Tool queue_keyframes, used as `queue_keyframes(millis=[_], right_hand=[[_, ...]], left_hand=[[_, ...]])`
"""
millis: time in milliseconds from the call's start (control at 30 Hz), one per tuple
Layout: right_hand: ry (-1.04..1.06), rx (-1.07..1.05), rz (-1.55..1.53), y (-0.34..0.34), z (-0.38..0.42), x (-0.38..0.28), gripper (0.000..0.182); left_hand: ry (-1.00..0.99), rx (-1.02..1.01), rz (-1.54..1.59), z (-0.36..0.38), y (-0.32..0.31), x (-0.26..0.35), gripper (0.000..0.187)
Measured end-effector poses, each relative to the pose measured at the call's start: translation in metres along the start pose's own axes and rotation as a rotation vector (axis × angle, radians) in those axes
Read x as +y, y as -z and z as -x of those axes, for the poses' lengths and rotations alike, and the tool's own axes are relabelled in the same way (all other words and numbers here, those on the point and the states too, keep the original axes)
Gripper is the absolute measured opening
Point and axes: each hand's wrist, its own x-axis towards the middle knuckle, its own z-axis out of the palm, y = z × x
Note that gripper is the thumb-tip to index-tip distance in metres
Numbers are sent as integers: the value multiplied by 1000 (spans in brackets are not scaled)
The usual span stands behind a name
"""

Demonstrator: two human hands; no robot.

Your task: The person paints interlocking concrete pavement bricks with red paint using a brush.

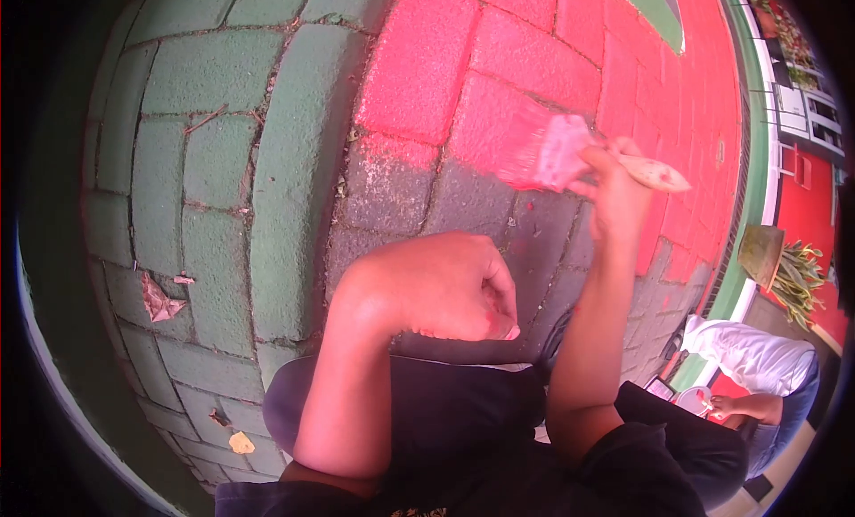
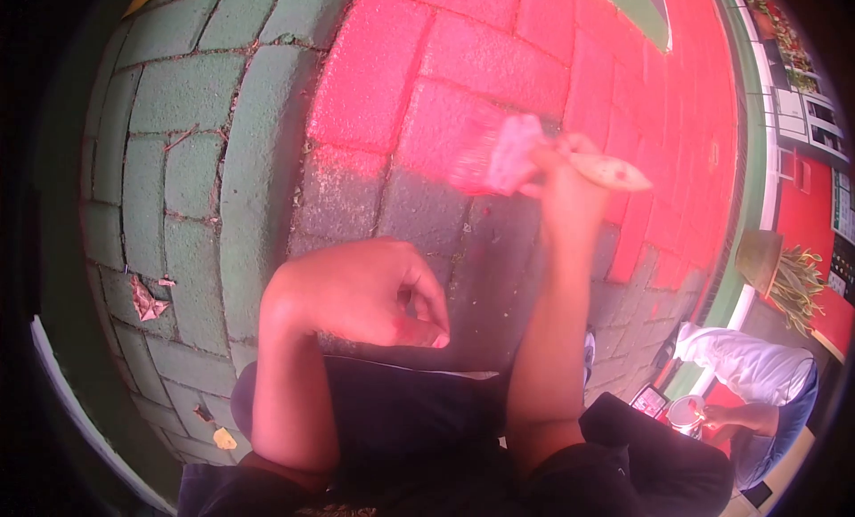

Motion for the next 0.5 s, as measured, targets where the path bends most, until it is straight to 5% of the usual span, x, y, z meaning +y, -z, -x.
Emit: queue_keyframes(millis=[133,267,333,400,433,500], right_hand=[[154,2,-18,-6,12,-12,25],[-26,-83,-93,-3,-10,14,24],[64,-17,32,0,-8,-2,24],[431,-10,169,3,-5,-11,26],[430,-6,169,2,-3,-6,26],[719,-222,568,-7,5,10,18]], left_hand=[[-18,-16,3,-1,-3,2,21],[13,-21,-2,-2,-2,-2,21],[-44,24,1,-1,-2,-7,21],[-24,-5,18,4,1,2,21],[-10,-30,17,6,3,7,22],[-35,-73,31,7,5,11,20]])
